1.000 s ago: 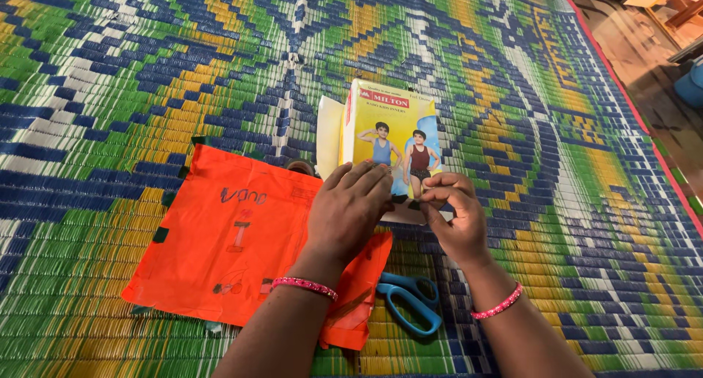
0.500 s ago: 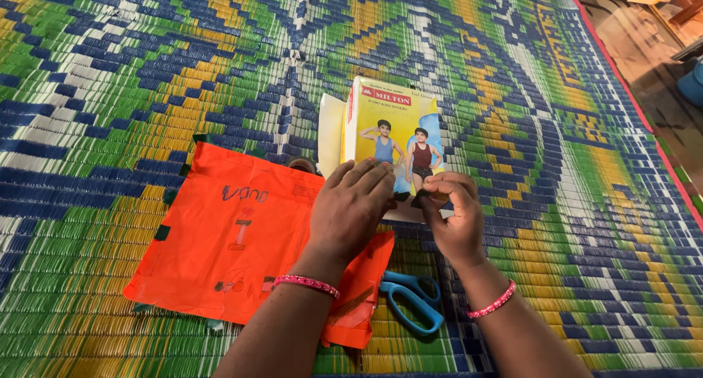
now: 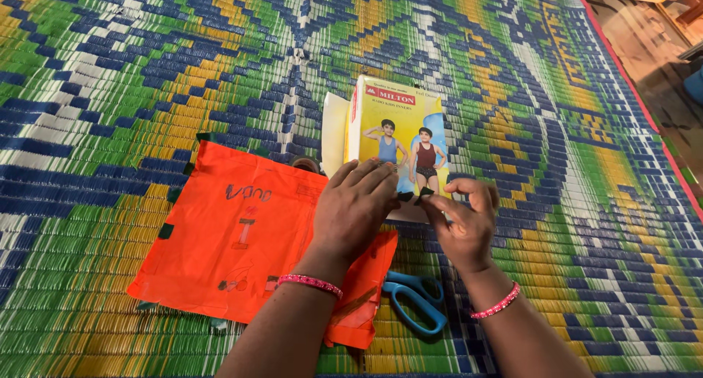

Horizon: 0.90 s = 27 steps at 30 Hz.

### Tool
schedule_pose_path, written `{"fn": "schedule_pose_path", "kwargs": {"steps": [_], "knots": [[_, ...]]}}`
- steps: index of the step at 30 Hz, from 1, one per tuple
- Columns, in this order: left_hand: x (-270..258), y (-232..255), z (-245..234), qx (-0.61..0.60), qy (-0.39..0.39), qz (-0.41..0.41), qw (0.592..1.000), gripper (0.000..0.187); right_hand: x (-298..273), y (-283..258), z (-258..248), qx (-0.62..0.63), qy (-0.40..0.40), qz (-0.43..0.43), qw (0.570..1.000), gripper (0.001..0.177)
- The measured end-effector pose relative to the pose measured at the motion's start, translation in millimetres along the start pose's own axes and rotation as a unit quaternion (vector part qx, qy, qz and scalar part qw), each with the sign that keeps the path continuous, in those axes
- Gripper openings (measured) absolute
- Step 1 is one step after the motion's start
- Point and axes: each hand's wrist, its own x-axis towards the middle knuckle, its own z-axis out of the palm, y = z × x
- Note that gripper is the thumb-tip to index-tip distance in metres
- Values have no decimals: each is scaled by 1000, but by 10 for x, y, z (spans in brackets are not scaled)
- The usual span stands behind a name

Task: The person wraps a rectangular box with white paper and secures it with green tape. They use scissors to cut the tape and repeatedly adjust the paper and tape to seal the package.

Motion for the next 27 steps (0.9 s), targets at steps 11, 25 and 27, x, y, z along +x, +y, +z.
{"fn": "schedule_pose_path", "kwargs": {"steps": [11, 25, 27], "knots": [[-18, -20, 13, 6, 4, 14, 1000, 33, 30, 19, 4, -17, -62, 39, 997, 27], [-315, 22, 380, 178, 10, 144, 973, 31, -15, 128, -5, 89, -77, 82, 990, 31], [-341, 14, 398, 180, 13, 137, 974, 33, -36, 110, 36, 92, -74, 91, 989, 30]]}}
